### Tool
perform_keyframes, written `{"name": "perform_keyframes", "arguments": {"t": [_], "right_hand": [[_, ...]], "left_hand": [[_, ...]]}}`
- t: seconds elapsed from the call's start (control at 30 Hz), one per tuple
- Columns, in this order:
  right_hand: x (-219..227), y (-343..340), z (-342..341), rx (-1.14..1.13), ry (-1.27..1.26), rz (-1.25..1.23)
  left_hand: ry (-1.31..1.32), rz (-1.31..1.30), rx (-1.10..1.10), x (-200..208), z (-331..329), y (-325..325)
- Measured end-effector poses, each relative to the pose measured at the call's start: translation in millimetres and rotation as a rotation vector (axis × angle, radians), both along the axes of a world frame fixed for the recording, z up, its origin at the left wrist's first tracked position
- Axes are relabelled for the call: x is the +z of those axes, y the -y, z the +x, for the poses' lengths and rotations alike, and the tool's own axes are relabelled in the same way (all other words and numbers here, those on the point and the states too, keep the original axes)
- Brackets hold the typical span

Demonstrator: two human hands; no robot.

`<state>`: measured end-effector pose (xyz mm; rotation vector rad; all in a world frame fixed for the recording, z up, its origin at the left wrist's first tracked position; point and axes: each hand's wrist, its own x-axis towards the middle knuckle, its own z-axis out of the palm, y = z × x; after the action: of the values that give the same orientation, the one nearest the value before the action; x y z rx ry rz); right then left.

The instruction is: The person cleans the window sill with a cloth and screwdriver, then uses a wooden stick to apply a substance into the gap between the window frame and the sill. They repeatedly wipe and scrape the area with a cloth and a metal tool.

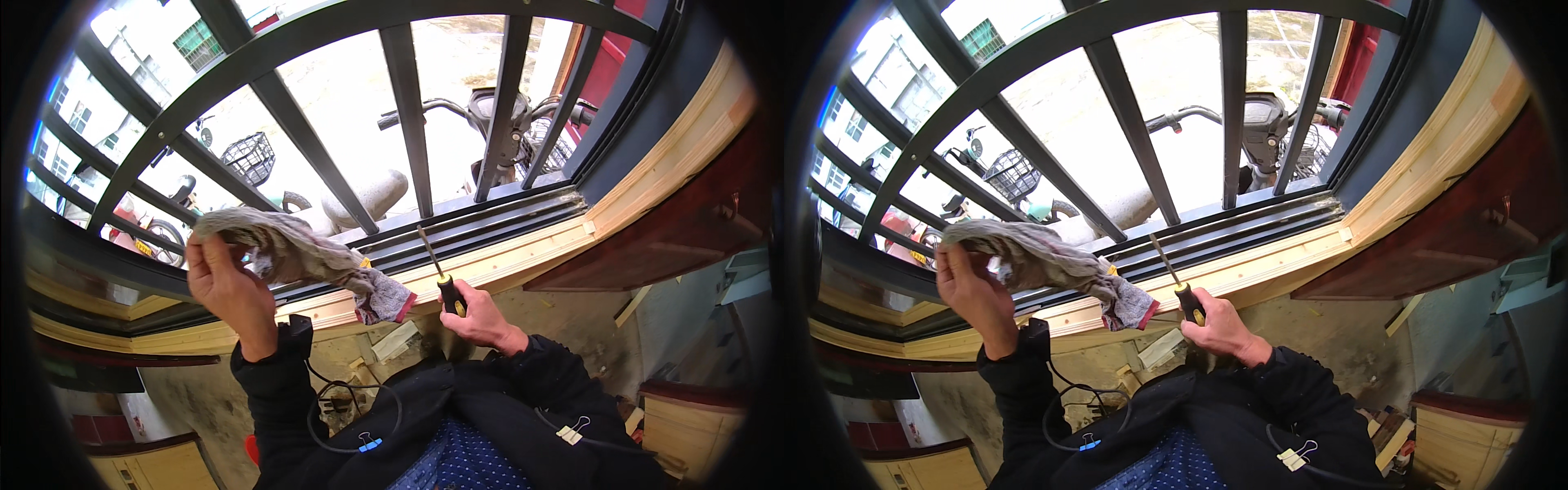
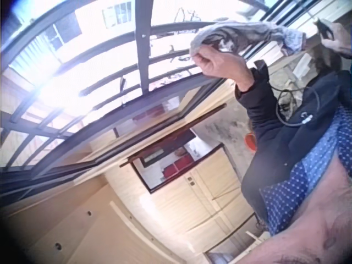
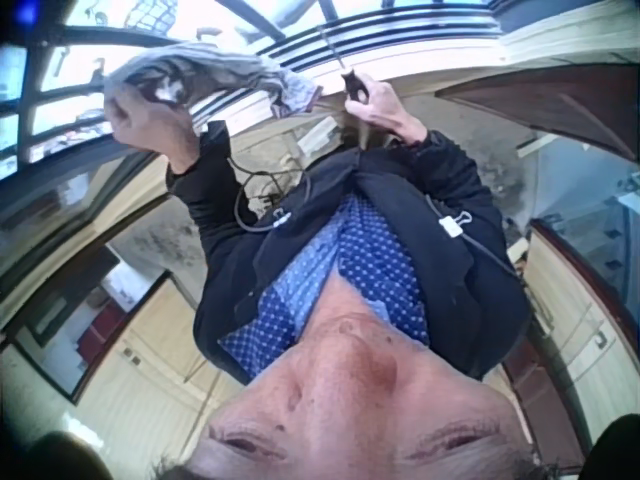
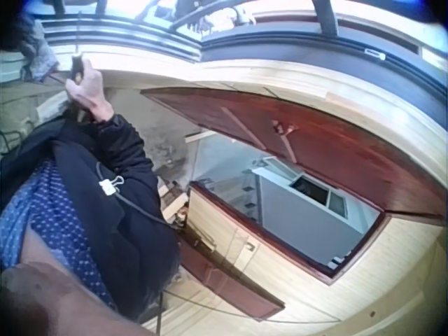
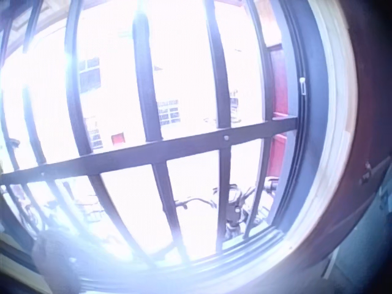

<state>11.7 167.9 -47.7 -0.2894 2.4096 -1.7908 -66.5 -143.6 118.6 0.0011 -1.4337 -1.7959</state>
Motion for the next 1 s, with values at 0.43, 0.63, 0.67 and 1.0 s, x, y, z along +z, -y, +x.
{"name": "perform_keyframes", "arguments": {"t": [0.43, 0.63, 0.67, 1.0], "right_hand": [[-5, -51, 9, -0.175, -0.005, -0.006], [-5, -85, 23, -0.335, 0.013, -0.042], [-5, -91, 26, -0.364, 0.040, -0.052], [8, -129, 54, -0.603, 0.112, -0.009]], "left_hand": [[-0.272, -0.646, -0.142, -28, -11, -102], [-0.151, -0.722, -0.422, -38, -28, -172], [-0.137, -0.759, -0.440, -38, -31, -183], [0.153, -1.389, -0.969, -84, -54, -275]]}}
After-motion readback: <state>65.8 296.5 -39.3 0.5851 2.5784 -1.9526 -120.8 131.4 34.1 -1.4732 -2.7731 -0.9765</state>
